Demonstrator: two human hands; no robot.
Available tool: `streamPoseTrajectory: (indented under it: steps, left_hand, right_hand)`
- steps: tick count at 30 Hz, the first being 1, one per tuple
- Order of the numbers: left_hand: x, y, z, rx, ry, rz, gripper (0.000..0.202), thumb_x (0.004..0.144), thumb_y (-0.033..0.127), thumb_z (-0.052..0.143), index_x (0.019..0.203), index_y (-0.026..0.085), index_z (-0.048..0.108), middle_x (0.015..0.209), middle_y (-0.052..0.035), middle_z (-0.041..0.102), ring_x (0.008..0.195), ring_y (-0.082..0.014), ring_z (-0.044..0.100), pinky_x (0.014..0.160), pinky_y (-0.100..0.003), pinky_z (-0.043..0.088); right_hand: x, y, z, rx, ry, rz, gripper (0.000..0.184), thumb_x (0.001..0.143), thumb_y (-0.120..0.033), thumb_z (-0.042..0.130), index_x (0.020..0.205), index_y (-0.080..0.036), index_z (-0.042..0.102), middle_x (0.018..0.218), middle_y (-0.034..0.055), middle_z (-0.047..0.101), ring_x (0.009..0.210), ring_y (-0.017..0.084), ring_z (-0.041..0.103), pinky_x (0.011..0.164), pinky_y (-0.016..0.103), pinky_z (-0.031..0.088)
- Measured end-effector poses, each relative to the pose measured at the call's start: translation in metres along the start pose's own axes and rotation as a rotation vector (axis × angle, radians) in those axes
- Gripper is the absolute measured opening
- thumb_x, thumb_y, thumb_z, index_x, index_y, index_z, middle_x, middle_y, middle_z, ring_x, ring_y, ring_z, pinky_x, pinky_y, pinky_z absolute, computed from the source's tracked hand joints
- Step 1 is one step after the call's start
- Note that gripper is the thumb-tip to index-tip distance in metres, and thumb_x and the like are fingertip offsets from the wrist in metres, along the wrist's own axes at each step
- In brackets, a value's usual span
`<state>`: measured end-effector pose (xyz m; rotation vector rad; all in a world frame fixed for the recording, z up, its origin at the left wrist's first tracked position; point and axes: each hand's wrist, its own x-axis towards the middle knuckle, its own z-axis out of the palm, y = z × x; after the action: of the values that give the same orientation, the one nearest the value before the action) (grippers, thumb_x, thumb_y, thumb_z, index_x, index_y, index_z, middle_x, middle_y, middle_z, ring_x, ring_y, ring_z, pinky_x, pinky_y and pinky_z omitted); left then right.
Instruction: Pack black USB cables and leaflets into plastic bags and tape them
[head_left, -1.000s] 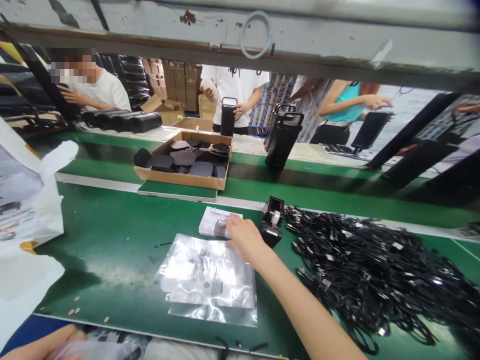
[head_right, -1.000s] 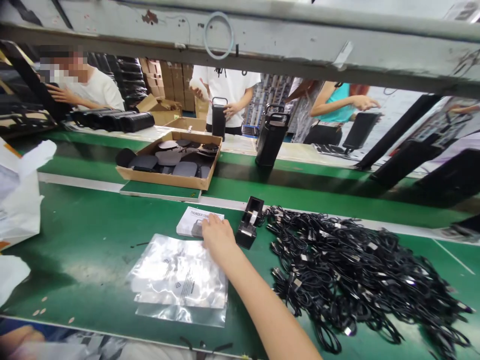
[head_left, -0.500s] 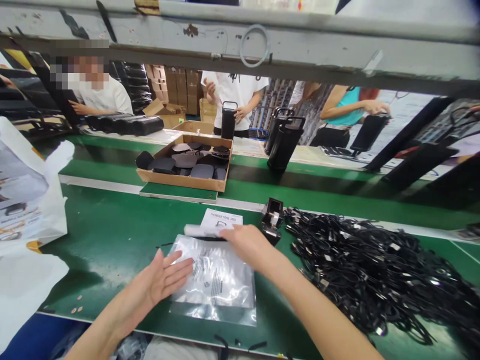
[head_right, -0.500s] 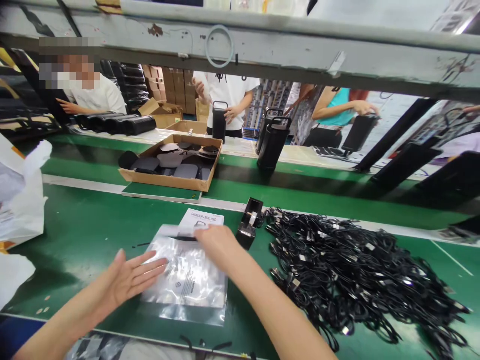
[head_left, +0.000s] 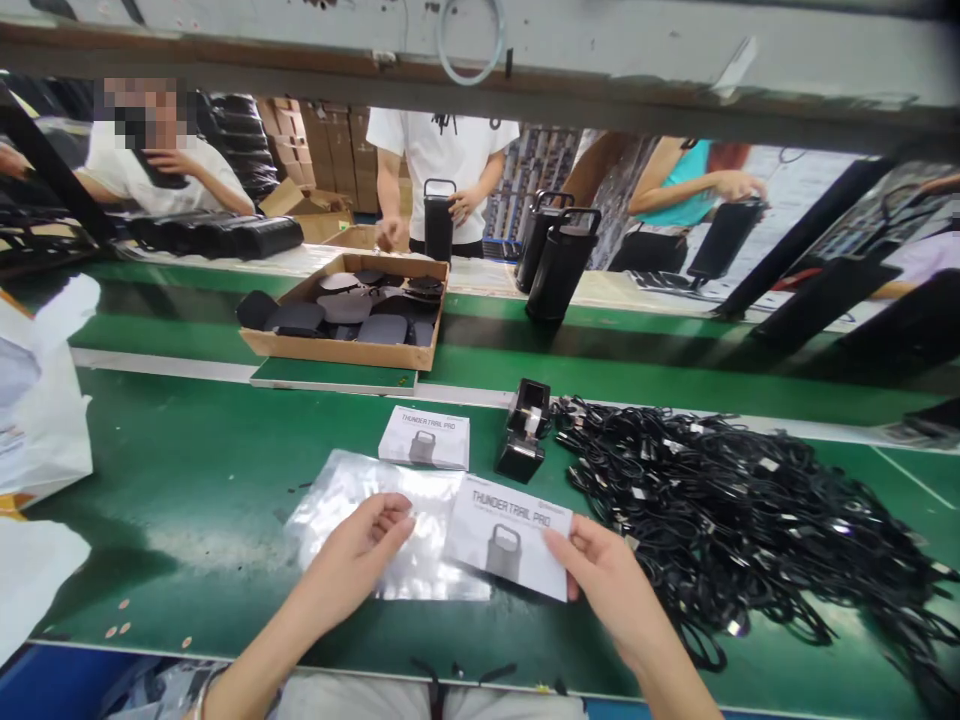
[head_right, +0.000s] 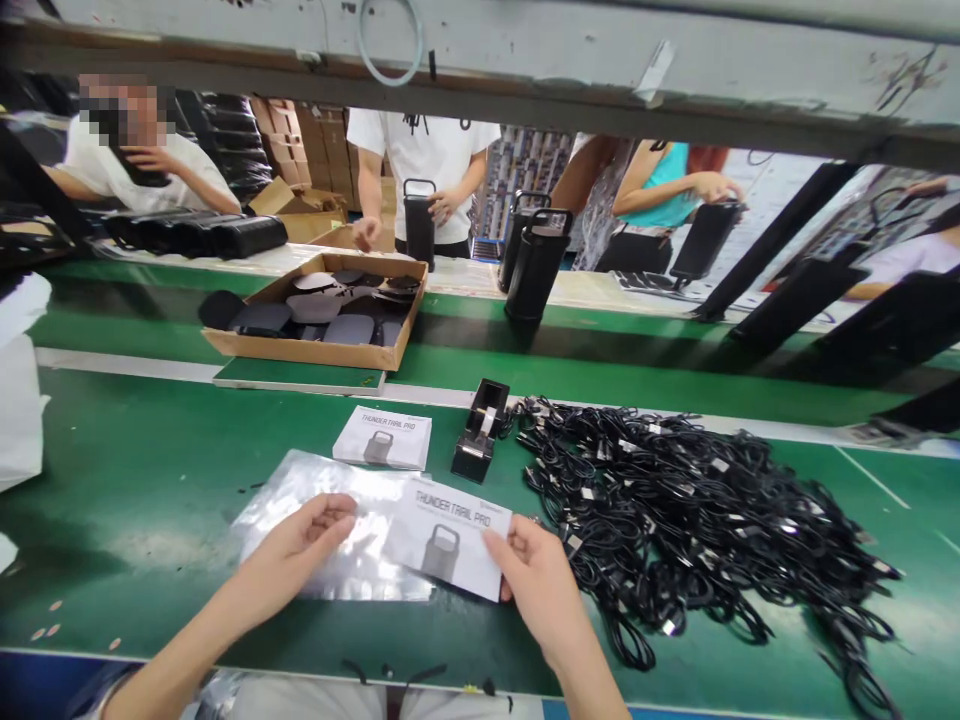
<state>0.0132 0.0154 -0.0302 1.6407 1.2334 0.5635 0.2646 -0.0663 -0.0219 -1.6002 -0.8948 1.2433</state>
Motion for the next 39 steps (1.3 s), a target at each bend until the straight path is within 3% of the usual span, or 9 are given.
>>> streamPoseTrajectory:
  steps: [4, 10, 16, 24, 30, 36, 39]
  left_hand:
    - [0.008, -0.001, -0.004, 0.361, 0.113, 0.091, 0.029, 0.079, 0.043, 0.047, 0.089, 0.017, 0.056, 0.091, -0.0067, 0.056, 0.086, -0.0201, 0.051, 0.078, -0.035, 0.041]
    - [0.011, 0.014, 0.02, 0.65, 0.2, 0.083, 0.033, 0.064, 0.049, 0.064, 0.072, 0.017, 0.06, 0.081, -0.006, 0.055, 0.081, -0.0241, 0.048, 0.074, -0.038, 0.037]
    - [0.012, 0.014, 0.022, 0.596, 0.141, 0.097, 0.022, 0.08, 0.034, 0.05, 0.069, 0.02, 0.063, 0.078, -0.0025, 0.056, 0.078, -0.0191, 0.051, 0.073, -0.033, 0.037]
    - [-0.004, 0.014, 0.022, 0.585, 0.107, 0.172, 0.036, 0.088, 0.033, 0.032, 0.072, 0.017, 0.06, 0.078, -0.0037, 0.051, 0.076, -0.0164, 0.05, 0.068, -0.03, 0.038]
    - [-0.008, 0.012, 0.027, 0.577, 0.11, 0.187, 0.039, 0.089, 0.034, 0.03, 0.073, 0.016, 0.06, 0.079, -0.0046, 0.05, 0.076, -0.0165, 0.049, 0.07, -0.031, 0.038]
    - [-0.009, 0.012, 0.029, 0.571, 0.114, 0.187, 0.037, 0.088, 0.036, 0.032, 0.075, 0.019, 0.062, 0.079, -0.0043, 0.051, 0.077, -0.0174, 0.049, 0.069, -0.031, 0.039]
    - [-0.01, 0.011, 0.029, 0.543, 0.141, 0.211, 0.034, 0.089, 0.036, 0.031, 0.09, 0.02, 0.061, 0.082, -0.0045, 0.052, 0.081, -0.0178, 0.05, 0.072, -0.031, 0.04]
  right_hand:
    - [-0.009, 0.011, -0.011, -0.028, 0.028, 0.034, 0.046, 0.07, -0.05, 0.058, 0.092, -0.01, 0.056, 0.065, 0.0024, 0.055, 0.051, 0.009, 0.043, 0.044, 0.02, 0.035]
    - [-0.006, 0.017, -0.007, 0.0, 0.007, 0.014, 0.047, 0.072, -0.051, 0.056, 0.095, -0.009, 0.055, 0.071, 0.0046, 0.058, 0.055, 0.01, 0.046, 0.047, 0.02, 0.037]
    - [-0.005, 0.021, -0.002, 0.06, 0.004, -0.006, 0.045, 0.074, -0.048, 0.056, 0.096, -0.009, 0.056, 0.072, 0.0053, 0.059, 0.055, 0.009, 0.045, 0.046, 0.02, 0.036]
    - [-0.002, 0.023, 0.025, 0.206, 0.144, -0.039, 0.048, 0.075, -0.047, 0.056, 0.106, -0.011, 0.05, 0.098, 0.0116, 0.06, 0.07, 0.014, 0.054, 0.052, 0.022, 0.041]
    - [-0.005, 0.029, 0.033, 0.188, 0.177, -0.067, 0.046, 0.076, -0.048, 0.054, 0.104, -0.012, 0.047, 0.103, 0.0134, 0.058, 0.083, 0.019, 0.057, 0.067, 0.027, 0.046]
    - [-0.009, 0.036, 0.032, 0.102, 0.18, -0.097, 0.034, 0.077, -0.046, 0.053, 0.086, -0.014, 0.048, 0.097, 0.0111, 0.059, 0.08, 0.017, 0.055, 0.067, 0.027, 0.046]
    - [-0.01, 0.04, 0.031, 0.045, 0.174, -0.088, 0.033, 0.076, -0.047, 0.053, 0.075, -0.015, 0.045, 0.079, 0.0065, 0.058, 0.066, 0.014, 0.051, 0.056, 0.024, 0.043]
